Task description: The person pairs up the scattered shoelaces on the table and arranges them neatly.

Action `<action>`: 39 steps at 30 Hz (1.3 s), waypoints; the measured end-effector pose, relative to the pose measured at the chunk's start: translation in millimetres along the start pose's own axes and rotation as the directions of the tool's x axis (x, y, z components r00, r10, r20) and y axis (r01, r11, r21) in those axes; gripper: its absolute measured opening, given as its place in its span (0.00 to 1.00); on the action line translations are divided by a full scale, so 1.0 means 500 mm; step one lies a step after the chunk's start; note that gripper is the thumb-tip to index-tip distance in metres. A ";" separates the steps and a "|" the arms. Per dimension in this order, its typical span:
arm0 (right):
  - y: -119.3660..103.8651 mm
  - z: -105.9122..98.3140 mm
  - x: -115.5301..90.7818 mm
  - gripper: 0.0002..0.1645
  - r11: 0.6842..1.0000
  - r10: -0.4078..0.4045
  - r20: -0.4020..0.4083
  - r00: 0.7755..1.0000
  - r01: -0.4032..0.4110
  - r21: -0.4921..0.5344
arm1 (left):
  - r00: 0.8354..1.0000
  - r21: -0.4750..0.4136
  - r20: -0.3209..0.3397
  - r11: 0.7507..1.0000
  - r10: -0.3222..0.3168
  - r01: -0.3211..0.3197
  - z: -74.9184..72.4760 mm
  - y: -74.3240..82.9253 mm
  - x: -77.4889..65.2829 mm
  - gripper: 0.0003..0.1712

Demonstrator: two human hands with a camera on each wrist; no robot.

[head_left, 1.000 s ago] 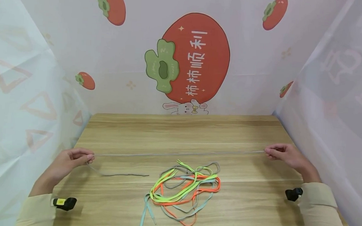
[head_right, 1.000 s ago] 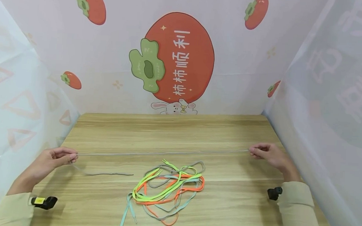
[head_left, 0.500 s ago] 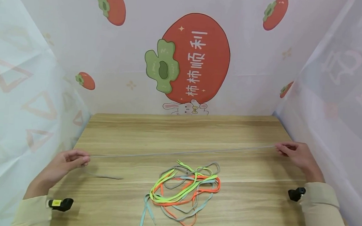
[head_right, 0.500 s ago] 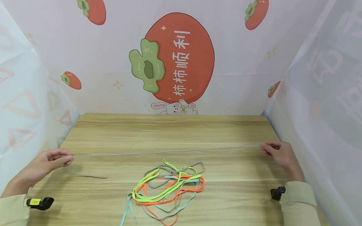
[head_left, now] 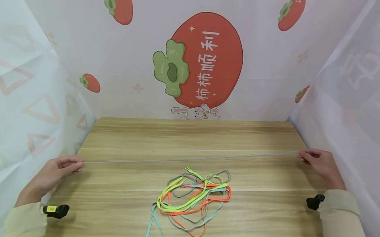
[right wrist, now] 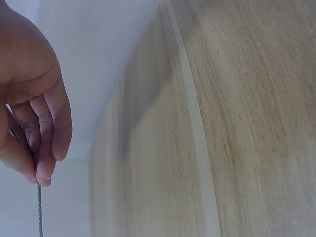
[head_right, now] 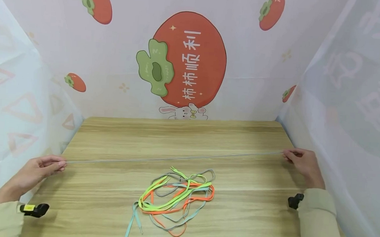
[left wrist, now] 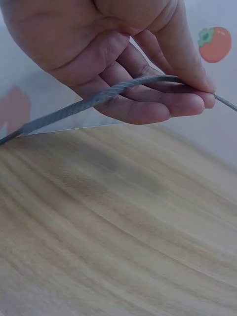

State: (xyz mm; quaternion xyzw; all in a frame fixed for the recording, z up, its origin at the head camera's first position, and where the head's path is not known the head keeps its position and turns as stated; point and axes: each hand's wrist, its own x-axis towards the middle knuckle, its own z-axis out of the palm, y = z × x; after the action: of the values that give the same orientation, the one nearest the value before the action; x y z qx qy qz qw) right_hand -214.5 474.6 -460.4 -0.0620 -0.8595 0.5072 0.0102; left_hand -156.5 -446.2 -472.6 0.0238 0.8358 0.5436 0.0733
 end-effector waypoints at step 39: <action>0.024 -0.042 0.046 0.27 0.909 0.065 -0.211 0.975 -0.145 -0.392 | 0.956 0.512 -0.292 0.845 0.004 0.153 0.019 -0.021 0.084 0.19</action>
State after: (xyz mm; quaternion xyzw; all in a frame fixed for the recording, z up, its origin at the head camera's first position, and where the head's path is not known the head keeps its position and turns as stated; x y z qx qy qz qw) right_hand -234.2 501.2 -461.8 -0.1580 -0.9361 0.3097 0.0528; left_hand -196.1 -436.7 -489.8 -0.0673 0.9551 0.2866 -0.0345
